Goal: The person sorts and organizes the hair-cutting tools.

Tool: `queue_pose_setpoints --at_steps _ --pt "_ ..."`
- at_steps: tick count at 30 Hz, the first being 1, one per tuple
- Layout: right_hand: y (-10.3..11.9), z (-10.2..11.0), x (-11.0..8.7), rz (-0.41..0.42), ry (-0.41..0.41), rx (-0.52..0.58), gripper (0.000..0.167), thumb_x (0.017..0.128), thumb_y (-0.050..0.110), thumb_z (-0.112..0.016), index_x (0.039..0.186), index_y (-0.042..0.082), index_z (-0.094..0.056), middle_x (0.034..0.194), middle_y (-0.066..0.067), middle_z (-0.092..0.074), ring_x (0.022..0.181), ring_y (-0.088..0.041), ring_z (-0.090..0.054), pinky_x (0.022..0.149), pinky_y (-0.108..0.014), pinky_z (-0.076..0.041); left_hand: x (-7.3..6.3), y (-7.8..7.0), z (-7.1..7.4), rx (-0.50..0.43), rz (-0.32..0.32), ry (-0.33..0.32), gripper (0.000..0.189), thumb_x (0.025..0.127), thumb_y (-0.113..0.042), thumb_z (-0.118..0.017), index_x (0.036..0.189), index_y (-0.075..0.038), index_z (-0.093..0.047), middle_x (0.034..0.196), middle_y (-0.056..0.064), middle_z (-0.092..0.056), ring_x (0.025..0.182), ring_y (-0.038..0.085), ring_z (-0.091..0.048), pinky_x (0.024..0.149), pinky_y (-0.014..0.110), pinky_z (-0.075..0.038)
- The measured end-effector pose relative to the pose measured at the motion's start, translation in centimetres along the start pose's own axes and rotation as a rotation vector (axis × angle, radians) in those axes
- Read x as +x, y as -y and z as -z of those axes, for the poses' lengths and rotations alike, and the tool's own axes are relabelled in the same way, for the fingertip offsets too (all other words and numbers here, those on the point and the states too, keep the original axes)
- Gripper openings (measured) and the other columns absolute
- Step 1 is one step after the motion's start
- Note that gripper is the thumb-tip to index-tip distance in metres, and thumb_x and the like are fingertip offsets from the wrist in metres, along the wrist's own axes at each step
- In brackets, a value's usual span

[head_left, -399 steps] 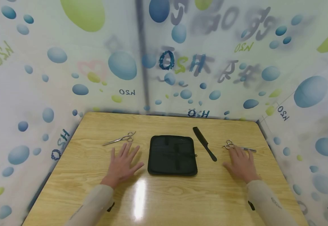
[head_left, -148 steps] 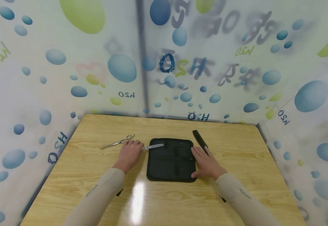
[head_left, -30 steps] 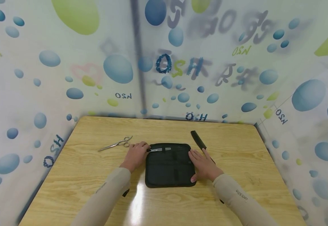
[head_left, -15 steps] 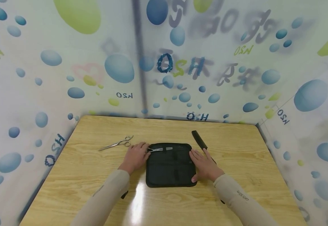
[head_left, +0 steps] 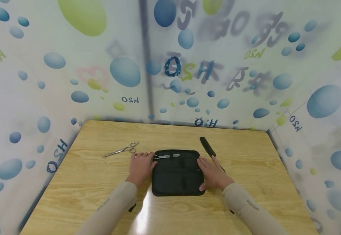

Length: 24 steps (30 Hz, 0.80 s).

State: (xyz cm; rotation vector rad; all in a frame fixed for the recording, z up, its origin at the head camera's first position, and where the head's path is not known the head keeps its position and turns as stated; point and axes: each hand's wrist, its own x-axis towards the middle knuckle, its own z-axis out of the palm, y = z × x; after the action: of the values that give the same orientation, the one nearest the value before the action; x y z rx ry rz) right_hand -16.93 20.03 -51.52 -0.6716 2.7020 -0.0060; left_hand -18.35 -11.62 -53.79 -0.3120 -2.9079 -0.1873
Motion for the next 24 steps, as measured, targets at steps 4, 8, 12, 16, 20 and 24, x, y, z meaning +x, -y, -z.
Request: queue_pose_setpoints --at_steps 4,8,12,16,20,24 --pt "-0.04 0.06 -0.05 0.001 -0.005 0.000 0.117 0.069 0.060 -0.078 0.155 0.005 -0.022 0.163 -0.010 -0.019 0.152 -0.026 -0.019 0.122 -0.057 -0.002 0.04 -0.08 -0.04 -0.035 0.019 0.001 0.038 0.087 -0.040 -0.070 0.117 -0.016 -0.066 0.112 0.007 -0.073 0.103 0.032 -0.067 0.095 0.052 -0.043" --pt "-0.06 0.11 -0.07 0.009 -0.011 0.002 0.116 0.069 0.059 -0.079 0.155 0.004 -0.023 0.163 -0.011 -0.021 0.151 -0.027 -0.021 0.121 -0.057 -0.003 0.20 -0.12 -0.15 -0.049 0.030 -0.005 0.037 0.086 -0.039 -0.072 0.115 -0.016 -0.067 0.113 0.007 -0.073 0.103 0.032 -0.067 0.093 0.051 -0.043" --pt "-0.04 0.11 -0.07 0.011 -0.012 0.002 0.116 0.069 0.059 -0.078 0.154 0.004 -0.024 0.163 -0.012 -0.021 0.151 -0.027 -0.021 0.122 -0.057 -0.003 0.35 -0.18 -0.27 -0.067 0.040 -0.010 0.036 0.085 -0.038 -0.073 0.113 -0.016 -0.068 0.112 0.007 -0.073 0.103 0.033 -0.066 0.093 0.052 -0.043" --pt "0.00 0.07 -0.06 0.008 -0.010 0.000 0.116 0.068 0.060 -0.078 0.154 0.004 -0.024 0.163 -0.011 -0.021 0.151 -0.027 -0.021 0.122 -0.057 -0.003 0.43 -0.29 -0.34 -0.072 0.049 -0.005 0.036 0.086 -0.038 -0.073 0.114 -0.016 -0.069 0.113 0.007 -0.072 0.105 0.032 -0.066 0.094 0.052 -0.043" --pt "0.02 0.01 -0.08 0.009 -0.015 -0.007 0.116 0.068 0.060 -0.078 0.154 0.004 -0.024 0.163 -0.011 -0.022 0.151 -0.027 -0.022 0.122 -0.058 -0.004 0.49 -0.46 -0.29 -0.058 0.051 0.015 0.033 0.087 -0.036 -0.071 0.114 -0.016 -0.069 0.114 0.007 -0.072 0.106 0.031 -0.065 0.094 0.051 -0.043" --pt "0.07 0.04 -0.11 0.010 -0.018 -0.013 0.116 0.068 0.060 -0.078 0.154 0.004 -0.024 0.163 -0.011 -0.022 0.151 -0.027 -0.022 0.122 -0.057 -0.004 0.57 -0.63 -0.19 -0.053 0.061 0.041 0.031 0.089 -0.035 -0.070 0.114 -0.017 -0.069 0.114 0.006 -0.072 0.107 0.030 -0.065 0.095 0.049 -0.044"
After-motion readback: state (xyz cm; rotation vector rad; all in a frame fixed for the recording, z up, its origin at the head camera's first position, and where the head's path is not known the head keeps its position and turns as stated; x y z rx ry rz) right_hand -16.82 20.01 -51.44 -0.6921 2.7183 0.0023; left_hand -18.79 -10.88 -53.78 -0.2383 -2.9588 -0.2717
